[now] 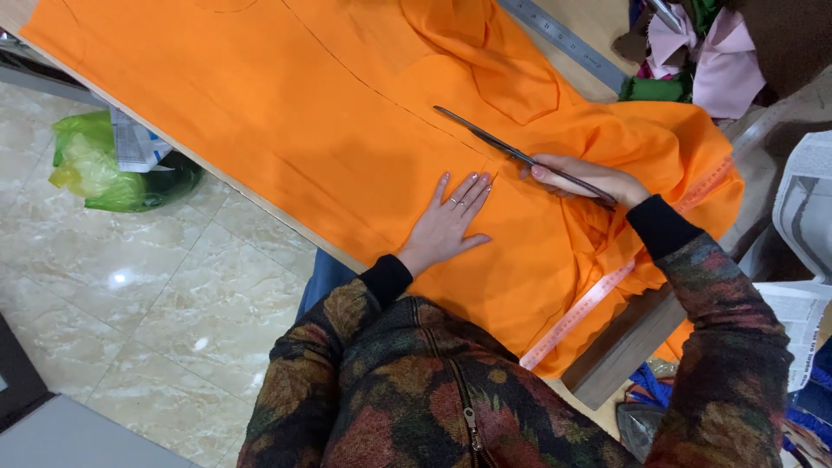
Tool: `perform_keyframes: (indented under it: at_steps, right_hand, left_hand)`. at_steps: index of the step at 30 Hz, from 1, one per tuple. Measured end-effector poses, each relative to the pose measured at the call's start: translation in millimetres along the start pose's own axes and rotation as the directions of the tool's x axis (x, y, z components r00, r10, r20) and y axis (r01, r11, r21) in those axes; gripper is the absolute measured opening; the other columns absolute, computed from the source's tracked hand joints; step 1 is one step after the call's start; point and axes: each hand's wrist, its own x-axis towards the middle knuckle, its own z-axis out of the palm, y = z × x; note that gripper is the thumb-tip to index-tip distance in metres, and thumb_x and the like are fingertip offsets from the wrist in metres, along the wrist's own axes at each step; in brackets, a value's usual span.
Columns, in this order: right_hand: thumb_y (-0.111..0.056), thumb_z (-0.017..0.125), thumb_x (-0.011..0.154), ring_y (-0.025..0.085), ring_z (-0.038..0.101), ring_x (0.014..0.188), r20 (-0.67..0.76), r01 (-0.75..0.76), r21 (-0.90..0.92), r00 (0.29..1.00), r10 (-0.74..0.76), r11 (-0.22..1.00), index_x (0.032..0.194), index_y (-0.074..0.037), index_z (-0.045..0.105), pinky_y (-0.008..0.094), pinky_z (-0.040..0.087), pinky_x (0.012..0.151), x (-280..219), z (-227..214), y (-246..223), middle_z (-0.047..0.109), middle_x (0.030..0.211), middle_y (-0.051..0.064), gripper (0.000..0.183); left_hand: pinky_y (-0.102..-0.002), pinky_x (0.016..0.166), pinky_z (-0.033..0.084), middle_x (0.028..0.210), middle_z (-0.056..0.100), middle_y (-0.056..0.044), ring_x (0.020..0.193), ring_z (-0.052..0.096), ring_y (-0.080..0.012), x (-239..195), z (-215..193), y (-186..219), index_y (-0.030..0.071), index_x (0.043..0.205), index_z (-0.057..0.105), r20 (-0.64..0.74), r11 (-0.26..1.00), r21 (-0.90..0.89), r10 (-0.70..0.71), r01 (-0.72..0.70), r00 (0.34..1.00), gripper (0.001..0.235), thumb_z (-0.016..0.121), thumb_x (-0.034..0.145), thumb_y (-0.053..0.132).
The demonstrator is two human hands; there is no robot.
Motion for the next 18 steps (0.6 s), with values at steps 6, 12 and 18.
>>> perform_keyframes:
  at_steps: [6,12,18]
  right_hand:
    - [-0.066,0.040,0.101,0.023,0.054,0.072,-0.040,-0.001,-0.158,0.999,-0.005,0.987,0.109,-0.009,0.055,0.037,0.045,0.058,4,-3,-18,0.052,0.081,0.007,0.060]
    - [-0.067,0.041,0.100,0.028,0.056,0.078,-0.044,-0.051,-0.169,0.998,0.044,0.984,0.110,-0.008,0.054,0.040,0.050,0.065,-1,-2,-29,0.053,0.083,0.012,0.061]
    - [-0.065,0.042,0.103,0.014,0.045,0.066,-0.013,-0.042,-0.047,0.999,0.042,0.998,0.100,-0.013,0.049,0.028,0.040,0.059,-5,0,-26,0.042,0.078,-0.003,0.053]
  left_hand:
    - [-0.060,0.127,-0.002,0.172,0.011,-0.008,0.159,0.005,-0.0226,0,-4,1,0.010,0.163,0.022,0.023,1.000,0.010,0.000,0.000,1.000,0.088,0.032,0.100,0.072]
    - [-0.059,0.127,-0.003,0.172,0.012,-0.009,0.159,0.006,-0.0226,0,-1,0,0.009,0.162,0.023,0.010,1.000,0.008,0.006,-0.006,1.000,0.088,0.030,0.100,0.072]
    - [-0.059,0.127,-0.003,0.172,0.011,-0.008,0.159,0.005,-0.0221,-1,3,0,0.010,0.162,0.023,0.016,1.000,0.016,-0.003,0.003,1.000,0.089,0.028,0.100,0.073]
